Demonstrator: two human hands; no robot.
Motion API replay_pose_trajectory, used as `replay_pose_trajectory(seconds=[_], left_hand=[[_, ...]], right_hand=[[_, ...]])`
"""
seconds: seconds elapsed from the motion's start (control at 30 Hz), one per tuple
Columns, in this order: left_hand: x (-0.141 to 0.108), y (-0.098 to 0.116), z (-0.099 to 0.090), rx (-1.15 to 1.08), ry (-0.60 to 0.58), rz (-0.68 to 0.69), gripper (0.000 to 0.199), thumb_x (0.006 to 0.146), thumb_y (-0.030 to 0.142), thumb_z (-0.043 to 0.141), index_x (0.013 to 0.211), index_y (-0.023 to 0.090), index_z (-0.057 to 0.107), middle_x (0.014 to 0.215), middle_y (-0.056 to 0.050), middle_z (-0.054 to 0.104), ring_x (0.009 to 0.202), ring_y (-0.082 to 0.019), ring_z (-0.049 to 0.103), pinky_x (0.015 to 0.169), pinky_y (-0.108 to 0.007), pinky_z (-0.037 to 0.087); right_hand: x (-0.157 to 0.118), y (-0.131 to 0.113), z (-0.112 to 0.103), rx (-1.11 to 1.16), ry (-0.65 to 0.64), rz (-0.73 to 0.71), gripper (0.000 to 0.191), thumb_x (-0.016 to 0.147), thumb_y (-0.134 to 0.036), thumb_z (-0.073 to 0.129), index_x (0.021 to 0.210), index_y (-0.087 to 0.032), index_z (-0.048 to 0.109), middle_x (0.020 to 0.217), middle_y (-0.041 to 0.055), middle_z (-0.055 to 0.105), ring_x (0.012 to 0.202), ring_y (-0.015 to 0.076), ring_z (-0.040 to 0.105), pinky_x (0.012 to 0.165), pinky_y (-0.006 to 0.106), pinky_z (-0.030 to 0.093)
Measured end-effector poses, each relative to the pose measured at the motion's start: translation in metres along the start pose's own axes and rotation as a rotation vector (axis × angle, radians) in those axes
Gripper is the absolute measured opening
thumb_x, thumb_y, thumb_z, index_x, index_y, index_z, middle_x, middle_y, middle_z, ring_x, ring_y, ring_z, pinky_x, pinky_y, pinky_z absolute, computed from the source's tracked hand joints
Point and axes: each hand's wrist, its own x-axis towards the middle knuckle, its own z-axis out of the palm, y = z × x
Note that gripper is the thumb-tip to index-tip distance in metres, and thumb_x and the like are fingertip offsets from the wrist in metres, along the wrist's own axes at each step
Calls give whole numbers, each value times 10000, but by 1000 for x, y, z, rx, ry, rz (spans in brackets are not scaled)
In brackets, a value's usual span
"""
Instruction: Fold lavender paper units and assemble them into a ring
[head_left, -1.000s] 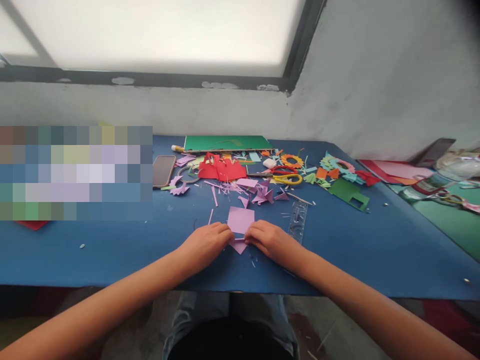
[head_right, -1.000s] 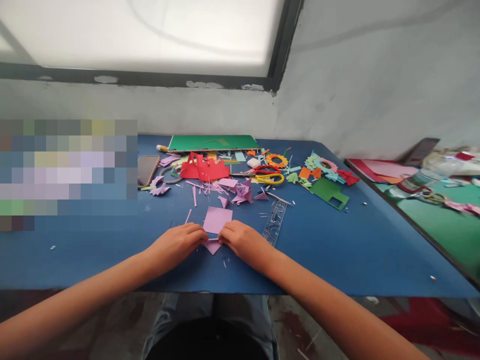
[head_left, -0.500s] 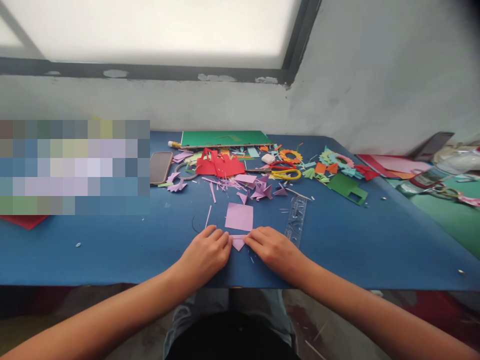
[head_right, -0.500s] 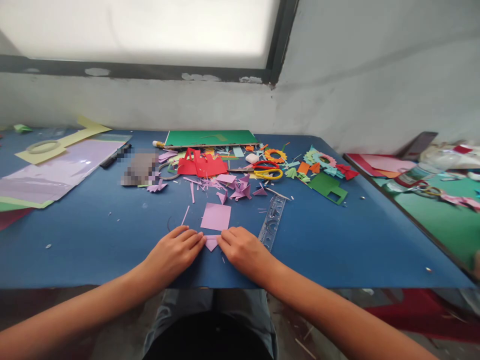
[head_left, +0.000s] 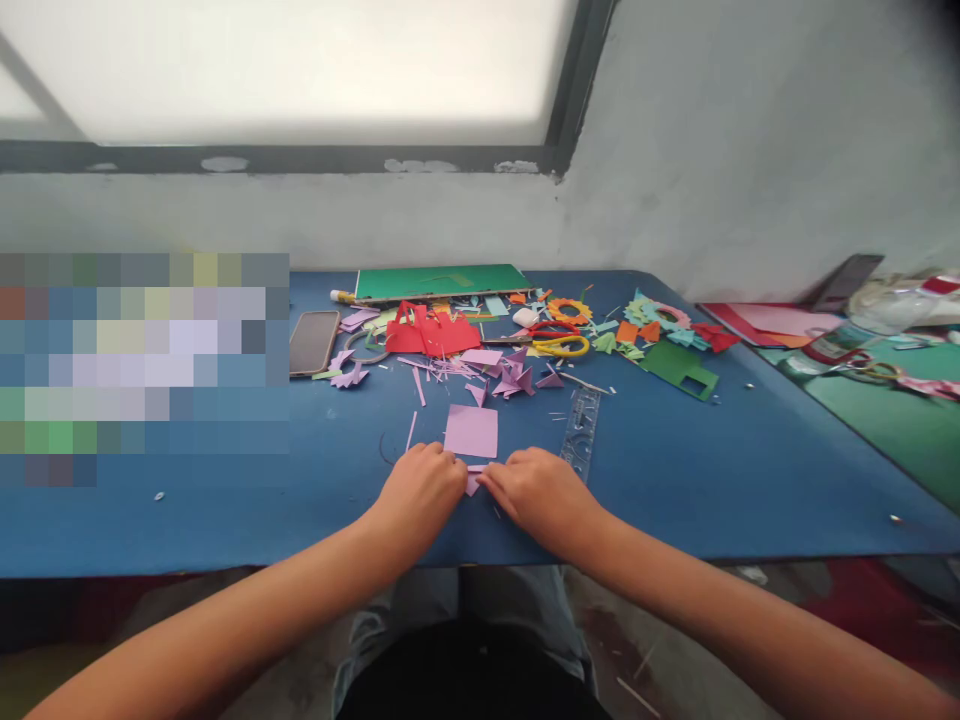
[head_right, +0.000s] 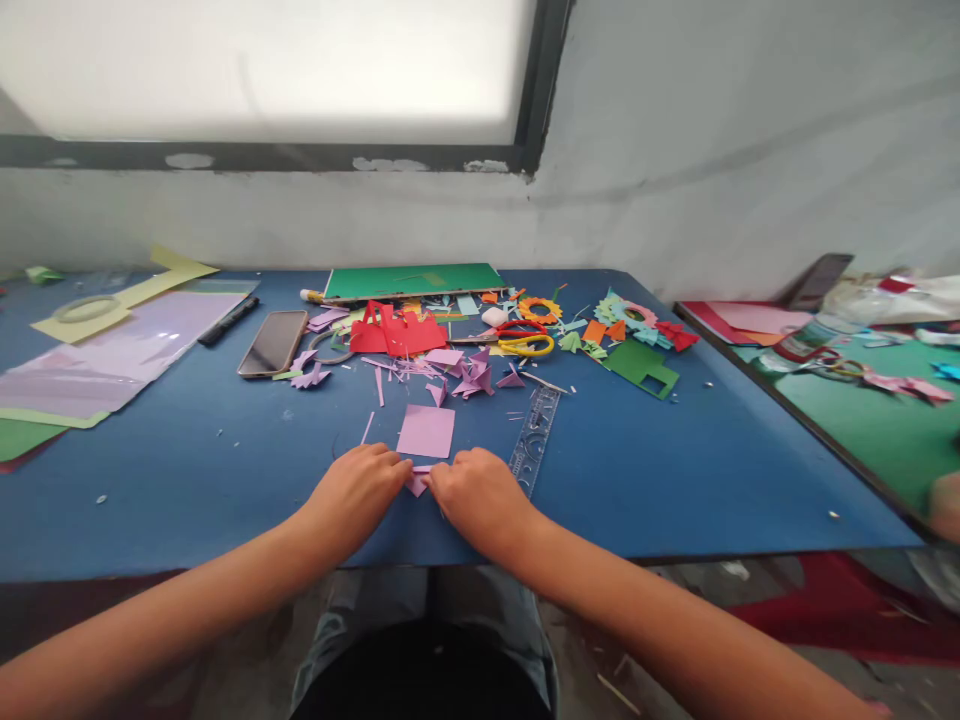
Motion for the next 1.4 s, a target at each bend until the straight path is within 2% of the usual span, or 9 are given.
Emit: replay_pose_trajectory(seconds=[0.2,0.47,0.63,0.77,0.87,1.0,1.1,1.2,1.4], left_hand=[[13,-14,-4,-128,-34,-72,158,839,134,487,880,160,638,886,-90,669,845,-252,634,647,-297,454],[30,-34,-7,-392,-160,-97,72,730,234,627,781,205,668,787,-40,687,737,-231,623,571,-258,391],[27,-41,-11,-651,-118,-48,94,746,240,593,777,173,652,721,-15,655,641,-160,565,557,-234,361],[25,-54,-22,-959,-26,19,149,801,272,545,813,168,650,725,0,636,661,-126,536,598,-227,374],[28,-62,-27,-1235,-4,88,216,755,358,607,771,144,622,720,-15,632,685,-132,561,641,-247,424],[37,-58,-21,-1550,26,131,323,637,411,716,730,145,560,674,3,612,623,-121,576,649,-273,463],[42,-50,-13,-1695,53,106,374,597,408,755,796,135,594,681,0,615,603,-111,570,608,-252,456],[44,-45,-6,-1801,114,52,353,630,379,748,844,134,610,659,8,616,603,-101,568,611,-236,451],[43,-43,2,-1939,213,-88,287,670,303,738,838,165,552,693,40,594,609,-77,572,605,-209,457]], right_hand=[[27,22,3,218,-33,-10,146,856,-217,557,980,-156,605,913,62,649,887,176,575,756,259,403],[33,27,-5,424,-189,-6,33,789,-131,585,796,-151,610,785,34,629,747,158,557,630,234,370],[40,29,-20,526,-194,-3,109,785,-63,512,769,-144,583,731,29,616,670,144,538,587,235,337],[47,39,-39,675,-127,-54,81,821,-109,506,780,-151,562,716,10,599,645,120,524,581,224,364],[52,44,-48,824,-74,-154,53,838,-187,528,800,-164,558,721,-5,604,655,107,544,595,212,416],[58,46,-39,960,126,-214,195,826,-331,563,719,-172,529,699,-3,578,644,108,545,601,232,452],[59,47,-24,987,337,-182,314,783,-439,601,664,-185,460,656,-18,511,600,103,496,553,233,434],[57,48,-16,965,490,-162,292,798,-407,603,685,-190,445,643,-29,483,579,94,465,532,225,412],[48,47,-22,882,535,-312,182,828,-343,590,772,-176,546,753,14,578,696,109,539,630,242,460]])
